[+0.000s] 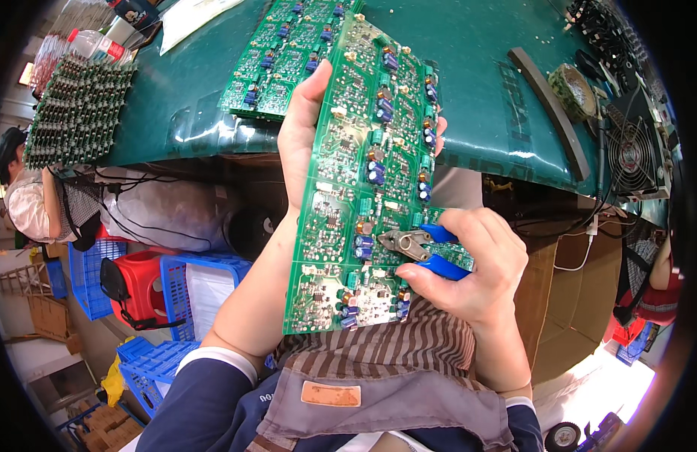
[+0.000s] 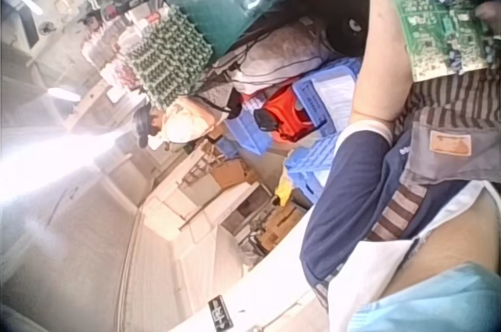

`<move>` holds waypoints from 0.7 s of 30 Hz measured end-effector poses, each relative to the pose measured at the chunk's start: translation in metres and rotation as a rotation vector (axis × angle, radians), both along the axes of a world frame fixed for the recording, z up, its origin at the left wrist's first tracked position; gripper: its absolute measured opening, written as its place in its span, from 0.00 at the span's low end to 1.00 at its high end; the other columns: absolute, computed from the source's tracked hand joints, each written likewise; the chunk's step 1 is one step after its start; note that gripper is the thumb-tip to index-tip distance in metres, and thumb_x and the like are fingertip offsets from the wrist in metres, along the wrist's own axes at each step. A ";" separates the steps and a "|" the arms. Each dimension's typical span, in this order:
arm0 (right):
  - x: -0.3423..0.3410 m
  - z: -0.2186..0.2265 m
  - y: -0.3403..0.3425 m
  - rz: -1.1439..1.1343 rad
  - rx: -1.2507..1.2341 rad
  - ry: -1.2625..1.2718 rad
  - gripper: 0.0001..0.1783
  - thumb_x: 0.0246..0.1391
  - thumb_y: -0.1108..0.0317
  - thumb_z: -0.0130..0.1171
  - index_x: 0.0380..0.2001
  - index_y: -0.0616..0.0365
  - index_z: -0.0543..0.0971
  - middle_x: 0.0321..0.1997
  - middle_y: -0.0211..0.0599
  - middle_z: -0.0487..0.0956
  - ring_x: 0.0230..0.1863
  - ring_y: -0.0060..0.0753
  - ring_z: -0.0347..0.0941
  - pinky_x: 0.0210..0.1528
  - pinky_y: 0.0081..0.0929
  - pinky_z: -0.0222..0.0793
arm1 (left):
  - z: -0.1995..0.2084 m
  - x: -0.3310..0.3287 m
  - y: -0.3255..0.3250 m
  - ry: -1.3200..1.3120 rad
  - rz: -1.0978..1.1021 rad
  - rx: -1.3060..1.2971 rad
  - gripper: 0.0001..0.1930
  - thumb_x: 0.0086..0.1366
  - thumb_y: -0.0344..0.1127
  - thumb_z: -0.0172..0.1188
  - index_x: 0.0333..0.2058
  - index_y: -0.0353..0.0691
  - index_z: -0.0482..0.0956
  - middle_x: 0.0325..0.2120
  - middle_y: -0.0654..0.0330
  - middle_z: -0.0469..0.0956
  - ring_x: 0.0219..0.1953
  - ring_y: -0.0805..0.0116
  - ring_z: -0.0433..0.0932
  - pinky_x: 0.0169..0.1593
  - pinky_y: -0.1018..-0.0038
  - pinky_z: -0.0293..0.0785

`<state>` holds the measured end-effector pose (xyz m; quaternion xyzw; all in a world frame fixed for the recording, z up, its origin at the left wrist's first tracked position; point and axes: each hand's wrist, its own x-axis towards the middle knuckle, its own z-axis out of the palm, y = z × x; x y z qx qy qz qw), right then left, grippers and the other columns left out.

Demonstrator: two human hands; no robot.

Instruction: The person trims component leads on circuit boards using wire cutters, placing the trimmed circuit boards onto a stack on the table.

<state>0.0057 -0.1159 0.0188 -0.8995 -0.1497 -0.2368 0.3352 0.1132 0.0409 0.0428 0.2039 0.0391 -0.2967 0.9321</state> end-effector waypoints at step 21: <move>0.000 0.000 -0.002 0.017 -0.022 0.020 0.31 0.29 0.48 0.80 0.33 0.56 0.80 0.26 0.29 0.77 0.27 0.34 0.74 0.32 0.30 0.68 | -0.006 0.002 0.001 -0.027 -0.002 0.013 0.30 0.68 0.59 0.47 0.47 0.34 0.77 0.38 0.46 0.82 0.39 0.51 0.83 0.44 0.57 0.82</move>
